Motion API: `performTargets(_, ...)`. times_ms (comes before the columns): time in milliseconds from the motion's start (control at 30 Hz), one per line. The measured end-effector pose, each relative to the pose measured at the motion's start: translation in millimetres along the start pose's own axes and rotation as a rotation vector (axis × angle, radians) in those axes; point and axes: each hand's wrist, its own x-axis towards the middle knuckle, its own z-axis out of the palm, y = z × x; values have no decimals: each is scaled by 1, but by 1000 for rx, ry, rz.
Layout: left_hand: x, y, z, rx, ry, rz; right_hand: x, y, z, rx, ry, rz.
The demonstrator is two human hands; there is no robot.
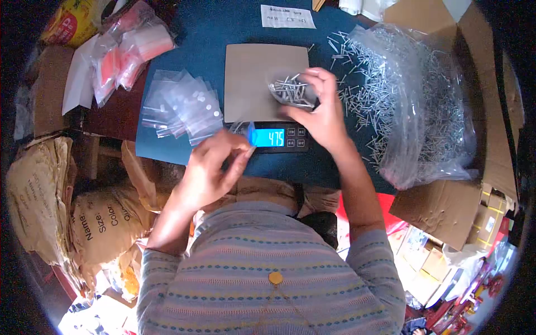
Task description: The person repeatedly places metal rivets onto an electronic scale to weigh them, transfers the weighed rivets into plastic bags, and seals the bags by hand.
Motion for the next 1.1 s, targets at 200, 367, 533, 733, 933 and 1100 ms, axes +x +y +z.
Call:
performTargets(200,18,-6,22,43,4,41,16,-40,-26,443,-434,93)
performTargets(367,26,2,33,153,38,141,23,-73,-17,-217,-469,-304)
performTargets(533,25,4,32,141,73,129,24,-84,-22,-178,-427,-343)
performTargets(733,19,-3,24,80,184,44,13,-10,-21,126,-245,-36)
performTargets(933,10,-5,14,-206,227,-73,3,-17,-15,-235,-187,-320)
performTargets(1100,4,4,7,-274,92,13,-9,-57,-17,-287,-283,-454)
